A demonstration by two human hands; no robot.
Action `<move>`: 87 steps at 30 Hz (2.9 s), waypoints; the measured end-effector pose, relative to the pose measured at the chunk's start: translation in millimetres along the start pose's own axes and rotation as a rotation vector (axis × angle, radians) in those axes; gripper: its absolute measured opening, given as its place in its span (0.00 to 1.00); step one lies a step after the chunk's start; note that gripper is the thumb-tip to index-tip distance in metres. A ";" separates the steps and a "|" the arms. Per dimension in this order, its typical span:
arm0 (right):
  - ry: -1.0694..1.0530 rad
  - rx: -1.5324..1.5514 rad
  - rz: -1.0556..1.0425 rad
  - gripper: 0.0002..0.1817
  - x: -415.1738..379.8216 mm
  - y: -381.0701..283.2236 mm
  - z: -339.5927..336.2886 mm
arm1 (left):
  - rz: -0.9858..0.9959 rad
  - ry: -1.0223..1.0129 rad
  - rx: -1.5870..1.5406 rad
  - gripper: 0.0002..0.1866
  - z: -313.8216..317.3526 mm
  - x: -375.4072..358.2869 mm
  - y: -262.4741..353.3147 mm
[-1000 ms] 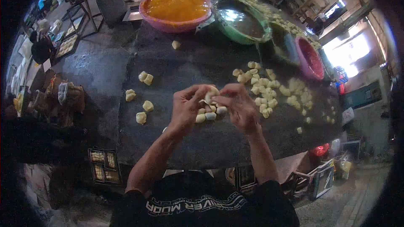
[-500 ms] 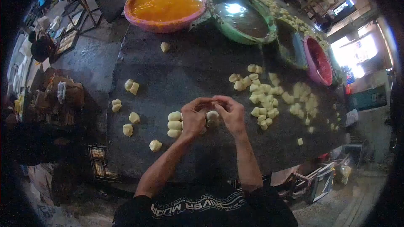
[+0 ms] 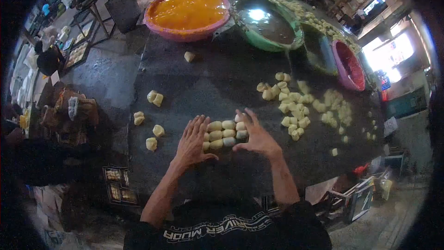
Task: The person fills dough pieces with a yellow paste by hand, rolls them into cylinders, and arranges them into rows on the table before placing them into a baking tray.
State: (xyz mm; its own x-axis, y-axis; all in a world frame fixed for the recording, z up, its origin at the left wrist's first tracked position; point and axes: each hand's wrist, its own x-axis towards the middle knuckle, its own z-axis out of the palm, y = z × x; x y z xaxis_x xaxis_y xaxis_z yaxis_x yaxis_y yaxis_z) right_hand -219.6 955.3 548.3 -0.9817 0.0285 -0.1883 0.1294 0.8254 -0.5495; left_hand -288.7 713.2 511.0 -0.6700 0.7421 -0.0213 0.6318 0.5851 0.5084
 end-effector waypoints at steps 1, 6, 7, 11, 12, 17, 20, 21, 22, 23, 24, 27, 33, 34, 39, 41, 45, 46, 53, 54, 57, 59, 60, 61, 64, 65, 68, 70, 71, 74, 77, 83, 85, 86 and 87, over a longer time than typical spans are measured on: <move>-0.041 0.008 0.004 0.47 -3.3 -2.9 -3.4 | -0.018 0.013 0.025 0.68 1.3 -0.1 2.0; -0.148 -0.019 -0.058 0.46 20.8 15.9 3.5 | -0.001 -0.019 -0.008 0.71 17.6 7.4 -0.4; -0.125 0.016 -0.034 0.44 22.2 25.8 0.9 | 0.011 0.002 -0.025 0.71 18.8 6.5 -2.0; -0.011 0.102 -0.043 0.37 3.6 22.3 -5.6 | 0.033 -0.007 -0.042 0.70 20.0 5.8 -6.9; 0.014 0.106 -0.063 0.37 -0.4 17.4 -0.6 | 0.033 -0.009 -0.043 0.70 21.8 5.2 -4.7; -0.010 0.037 -0.105 0.38 24.0 9.5 23.6 | 0.200 0.149 0.070 0.45 49.2 33.2 -10.7; -0.154 0.035 -0.116 0.40 10.5 10.4 14.5 | 0.050 -0.108 -0.377 0.36 17.9 42.5 -4.6; -0.188 0.007 -0.133 0.41 7.2 13.3 8.2 | 0.053 -0.100 -0.380 0.36 13.3 34.9 2.4; -0.183 -0.002 -0.139 0.41 -5.2 10.7 3.8 | 0.074 -0.053 -0.355 0.35 12.9 16.0 11.4; -0.126 0.084 -0.256 0.38 -27.1 4.3 5.1 | 0.095 -0.015 -0.327 0.35 13.0 -1.8 18.6; -0.075 0.172 -0.371 0.36 -38.3 3.8 4.8 | 0.064 -0.067 -0.244 0.38 13.0 -13.4 27.9; 0.143 0.202 -0.090 0.31 -21.8 23.3 -13.3 | 0.053 -0.101 -0.068 0.43 26.2 -44.0 42.0; 0.578 -0.335 0.166 0.19 57.2 96.5 -18.5 | 0.024 0.072 0.110 0.40 -1.9 -29.9 62.9; 0.547 -0.272 0.153 0.14 66.4 88.8 -28.8 | -0.067 0.175 -0.075 0.30 3.5 -22.2 53.8; 0.268 0.290 -0.280 0.16 36.8 30.4 -2.5 | -0.166 0.479 -0.454 0.07 -3.2 43.0 60.9; 0.312 0.204 -0.237 0.18 46.0 54.6 -16.6 | -0.102 0.492 -0.450 0.06 7.5 61.4 56.9; 0.682 -0.565 -0.052 0.18 78.2 117.8 -58.1 | -0.086 0.418 -0.472 0.07 14.5 96.3 66.3; 0.674 -0.568 -0.050 0.18 83.9 132.4 -69.8 | -0.077 0.370 -0.498 0.07 16.9 106.1 70.5; 0.722 0.584 -0.033 0.08 55.6 105.9 -123.2 | -0.062 0.266 -0.558 0.11 40.4 174.3 69.8; 0.790 0.912 -0.101 0.09 46.4 95.7 -123.0 | 0.041 0.382 -0.460 0.14 48.3 187.4 68.8; 0.763 0.672 -0.094 0.12 37.1 68.3 -110.3 | 0.076 0.328 -0.738 0.21 40.3 210.3 78.6; 0.727 0.454 -0.089 0.14 31.9 65.0 -101.8 | -0.005 0.137 -1.106 0.24 32.1 209.6 85.6; 0.564 0.251 -0.084 0.14 28.1 57.2 -100.9 | 0.030 -0.034 -1.288 0.23 29.7 205.1 86.3; 0.393 0.054 -0.077 0.13 24.5 53.3 -97.9 | 0.060 -0.211 -1.467 0.22 28.1 197.6 86.1; 0.494 0.192 -0.029 0.18 16.5 76.1 -108.1 | -0.006 -0.299 -1.014 0.17 3.3 173.4 64.3; 0.621 0.692 -0.091 0.17 12.7 100.1 -99.7 | -0.031 -0.043 -1.010 0.15 13.2 165.7 46.8; 0.243 1.523 -0.340 0.16 20.1 116.8 -99.4 | -0.301 0.252 -1.034 0.13 16.9 152.0 2.1; 0.186 1.047 -0.226 0.16 44.2 98.7 -80.9 | -0.132 0.326 -0.454 0.13 25.0 146.8 -13.4; 0.311 0.639 -0.058 0.16 58.9 107.2 -66.3 | -0.073 0.387 -0.125 0.14 33.4 142.8 -15.2; 0.570 -0.079 0.040 0.15 97.1 124.9 -34.0 | -0.122 0.547 0.022 0.16 25.6 130.4 -4.4; 0.662 -0.102 -0.021 0.13 101.0 103.7 -23.8 | -0.100 0.638 -0.130 0.18 19.9 121.5 17.4; 0.387 0.377 -0.325 0.13 45.5 7.1 -24.8 | -0.249 0.211 -1.159 0.18 0.8 94.4 54.5; 0.392 0.414 -0.288 0.11 33.0 -6.3 -22.8 | -0.285 0.079 -1.266 0.18 -3.7 86.4 54.9; 0.388 0.415 -0.287 0.11 30.8 -5.0 -18.9 | -0.291 0.115 -1.308 0.16 -0.7 81.9 52.1; 0.349 0.429 -0.296 0.11 29.5 -0.1 -13.8 | -0.299 0.151 -1.350 0.13 1.1 77.1 49.9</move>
State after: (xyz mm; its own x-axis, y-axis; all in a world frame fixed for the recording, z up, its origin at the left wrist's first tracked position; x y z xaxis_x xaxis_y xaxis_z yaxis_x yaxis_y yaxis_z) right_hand -250.5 963.8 554.1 -0.9630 0.0749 0.2590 -0.1818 0.5288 -0.8290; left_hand -308.4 800.0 533.8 -0.8014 0.5533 -0.2270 -0.3441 -0.1161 0.9317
